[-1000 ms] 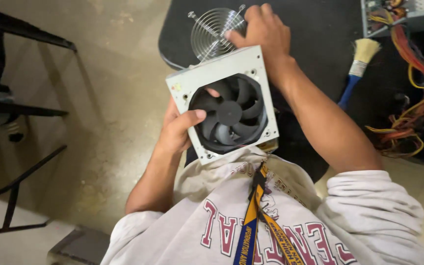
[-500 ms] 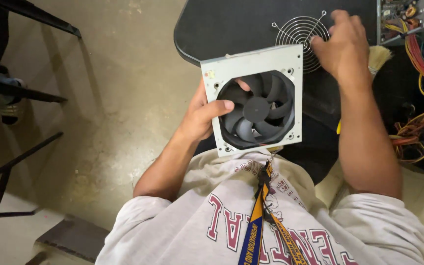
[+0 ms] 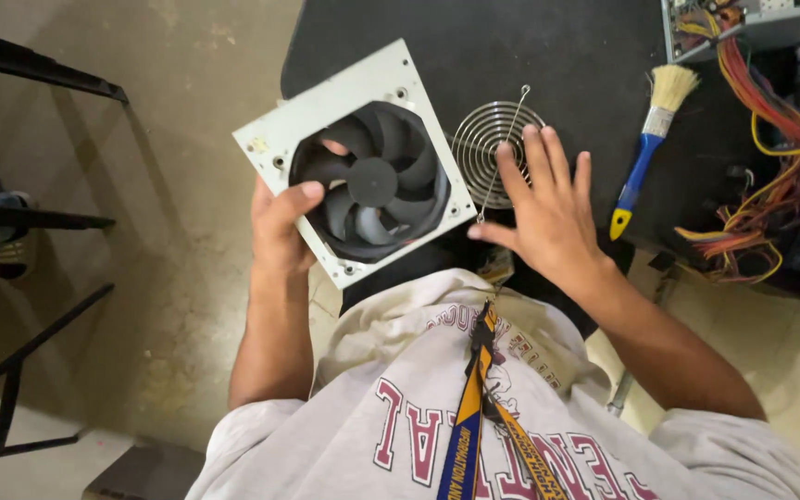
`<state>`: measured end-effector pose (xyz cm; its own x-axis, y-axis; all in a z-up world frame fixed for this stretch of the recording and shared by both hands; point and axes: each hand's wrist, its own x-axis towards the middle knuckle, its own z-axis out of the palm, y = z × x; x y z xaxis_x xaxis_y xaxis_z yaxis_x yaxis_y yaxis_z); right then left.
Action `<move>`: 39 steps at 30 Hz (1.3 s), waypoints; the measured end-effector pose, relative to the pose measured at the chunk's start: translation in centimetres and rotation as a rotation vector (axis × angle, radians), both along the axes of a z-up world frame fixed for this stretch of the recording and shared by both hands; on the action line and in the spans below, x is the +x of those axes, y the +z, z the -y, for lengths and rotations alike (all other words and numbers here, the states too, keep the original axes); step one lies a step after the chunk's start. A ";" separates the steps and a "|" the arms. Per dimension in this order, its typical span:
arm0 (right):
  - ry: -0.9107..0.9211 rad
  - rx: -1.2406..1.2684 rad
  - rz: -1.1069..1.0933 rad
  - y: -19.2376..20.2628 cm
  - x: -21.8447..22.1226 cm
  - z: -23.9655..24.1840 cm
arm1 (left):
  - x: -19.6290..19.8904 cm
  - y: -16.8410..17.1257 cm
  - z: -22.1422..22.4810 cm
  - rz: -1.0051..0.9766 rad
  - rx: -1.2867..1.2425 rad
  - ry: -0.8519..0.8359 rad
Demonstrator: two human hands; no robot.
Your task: Cleaning the internal components of a power supply unit with a brush and reassembling the cooling fan and metal grill.
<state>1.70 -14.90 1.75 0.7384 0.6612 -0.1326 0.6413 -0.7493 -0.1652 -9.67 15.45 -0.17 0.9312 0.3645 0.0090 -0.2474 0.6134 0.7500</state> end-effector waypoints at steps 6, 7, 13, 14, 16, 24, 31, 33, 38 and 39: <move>0.163 0.449 0.323 -4.0 0.5 5.9 | 0.3 -1.7 0.2 0.028 -0.021 0.047; 0.142 0.569 0.288 -3.8 1.0 6.4 | 0.4 -1.7 0.1 0.023 -0.016 0.056; -0.444 1.267 -0.442 -0.3 3.3 10.2 | 0.6 2.5 2.4 0.020 -0.044 -0.084; -0.438 1.270 -0.436 0.8 3.5 10.2 | 0.8 2.8 2.8 0.028 -0.042 -0.084; -0.580 1.546 -0.784 3.1 3.8 10.5 | 1.1 3.3 3.9 0.018 -0.032 -0.131; -0.345 1.571 -0.935 5.6 2.7 9.7 | 2.0 1.8 6.8 0.022 -0.052 -0.208; -0.495 1.333 -0.634 8.2 -0.2 5.8 | 2.9 1.0 9.6 0.122 -0.024 -0.283; -0.535 1.272 -0.581 8.1 -0.7 5.0 | 3.0 0.6 10.3 0.145 -0.038 -0.295; -0.500 1.170 -0.439 7.3 -1.1 3.7 | 2.8 -2.0 11.0 0.110 -0.078 -0.304; -0.534 1.177 -0.437 7.5 -1.2 3.5 | 2.8 -1.7 11.0 0.135 -0.060 -0.319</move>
<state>0.47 -18.38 9.22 0.9809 0.1938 0.0190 0.0513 -0.1633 -0.9852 -6.83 4.45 -1.90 0.9901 0.0585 0.1274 -0.1304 0.7177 0.6841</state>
